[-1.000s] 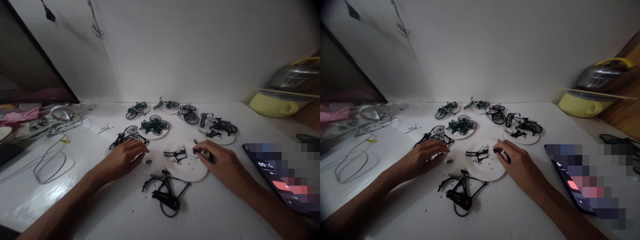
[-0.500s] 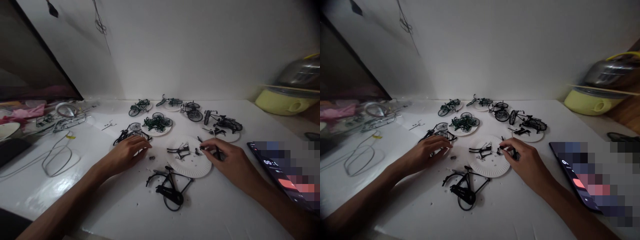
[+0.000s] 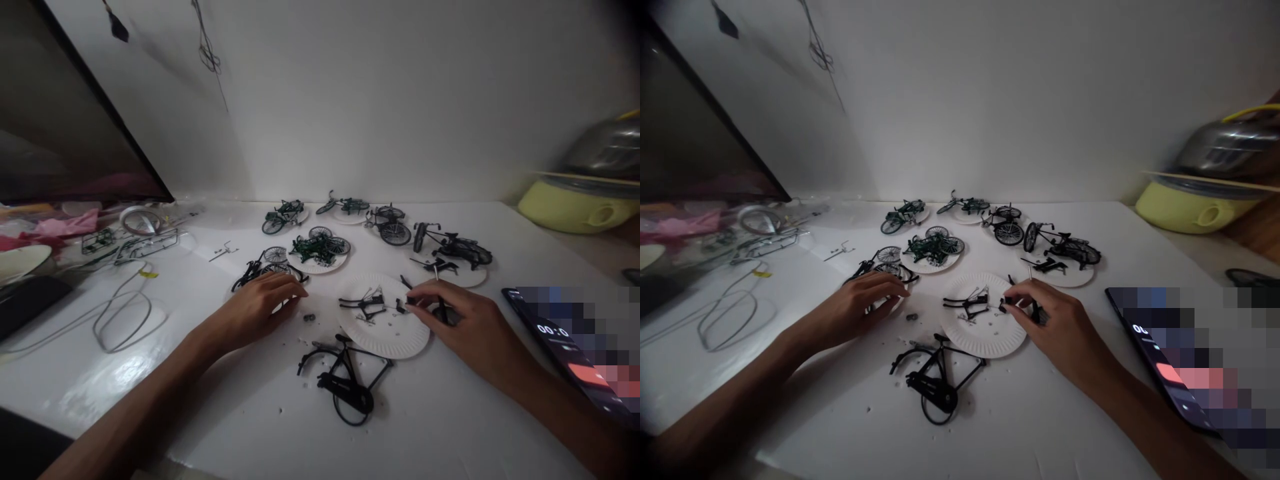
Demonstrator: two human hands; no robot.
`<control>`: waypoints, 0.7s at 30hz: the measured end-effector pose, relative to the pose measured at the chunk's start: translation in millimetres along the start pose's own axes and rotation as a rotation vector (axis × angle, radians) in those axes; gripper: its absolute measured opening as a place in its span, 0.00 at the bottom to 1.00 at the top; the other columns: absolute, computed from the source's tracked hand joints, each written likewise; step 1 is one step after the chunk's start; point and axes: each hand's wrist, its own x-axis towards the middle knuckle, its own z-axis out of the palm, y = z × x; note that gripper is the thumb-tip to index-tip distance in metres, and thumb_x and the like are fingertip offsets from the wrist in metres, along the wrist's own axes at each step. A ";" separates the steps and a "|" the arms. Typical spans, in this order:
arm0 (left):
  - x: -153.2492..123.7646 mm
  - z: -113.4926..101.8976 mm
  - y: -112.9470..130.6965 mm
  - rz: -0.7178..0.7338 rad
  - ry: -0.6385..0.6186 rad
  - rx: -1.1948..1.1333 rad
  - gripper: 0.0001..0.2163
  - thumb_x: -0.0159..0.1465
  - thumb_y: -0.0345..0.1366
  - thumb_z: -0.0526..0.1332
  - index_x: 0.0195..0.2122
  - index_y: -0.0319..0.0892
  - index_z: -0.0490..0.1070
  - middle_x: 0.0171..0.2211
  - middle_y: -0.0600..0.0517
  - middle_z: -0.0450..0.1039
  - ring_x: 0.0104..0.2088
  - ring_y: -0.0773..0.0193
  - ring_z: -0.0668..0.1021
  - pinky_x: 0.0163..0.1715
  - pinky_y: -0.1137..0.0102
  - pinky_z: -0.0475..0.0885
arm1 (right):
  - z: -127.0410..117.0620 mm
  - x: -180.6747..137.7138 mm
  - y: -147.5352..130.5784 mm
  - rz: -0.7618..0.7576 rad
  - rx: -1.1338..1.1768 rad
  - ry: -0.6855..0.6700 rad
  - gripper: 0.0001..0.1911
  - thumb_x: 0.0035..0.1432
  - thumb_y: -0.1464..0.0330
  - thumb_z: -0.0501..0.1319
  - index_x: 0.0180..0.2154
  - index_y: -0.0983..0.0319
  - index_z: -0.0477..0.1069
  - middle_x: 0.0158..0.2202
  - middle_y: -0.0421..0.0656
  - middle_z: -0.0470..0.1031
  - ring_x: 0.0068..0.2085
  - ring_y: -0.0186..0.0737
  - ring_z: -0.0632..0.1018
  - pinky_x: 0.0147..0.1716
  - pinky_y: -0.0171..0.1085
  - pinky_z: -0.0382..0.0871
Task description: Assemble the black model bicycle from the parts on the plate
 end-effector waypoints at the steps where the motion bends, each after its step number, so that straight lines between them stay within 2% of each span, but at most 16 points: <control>1: -0.1 -0.1 -0.5 -0.002 0.003 0.001 0.09 0.73 0.31 0.53 0.49 0.40 0.71 0.46 0.47 0.74 0.46 0.61 0.75 0.46 0.63 0.74 | -0.1 -0.1 0.4 -0.002 0.005 -0.004 0.06 0.62 0.62 0.63 0.39 0.56 0.73 0.37 0.41 0.79 0.38 0.40 0.80 0.37 0.37 0.74; 11: -0.7 0.1 -3.7 -0.029 0.012 0.007 0.09 0.73 0.32 0.54 0.49 0.41 0.71 0.46 0.47 0.74 0.46 0.60 0.75 0.46 0.61 0.74 | -2.7 2.2 -3.8 0.036 0.012 0.002 0.08 0.63 0.61 0.61 0.41 0.56 0.74 0.39 0.41 0.80 0.39 0.40 0.81 0.40 0.38 0.74; 15: -0.7 0.8 -5.5 -0.031 0.047 0.010 0.09 0.72 0.32 0.55 0.49 0.40 0.72 0.47 0.46 0.74 0.48 0.59 0.74 0.48 0.61 0.73 | -2.3 1.5 -1.8 0.033 0.015 0.008 0.07 0.63 0.61 0.62 0.40 0.56 0.74 0.38 0.40 0.80 0.39 0.39 0.81 0.38 0.37 0.74; 21: 0.4 -1.1 -3.5 -0.025 0.025 0.002 0.09 0.72 0.31 0.54 0.47 0.40 0.73 0.45 0.46 0.74 0.47 0.60 0.75 0.46 0.61 0.74 | -2.8 0.6 -0.8 0.042 0.011 0.019 0.10 0.61 0.57 0.63 0.39 0.55 0.74 0.37 0.40 0.79 0.37 0.40 0.80 0.37 0.38 0.74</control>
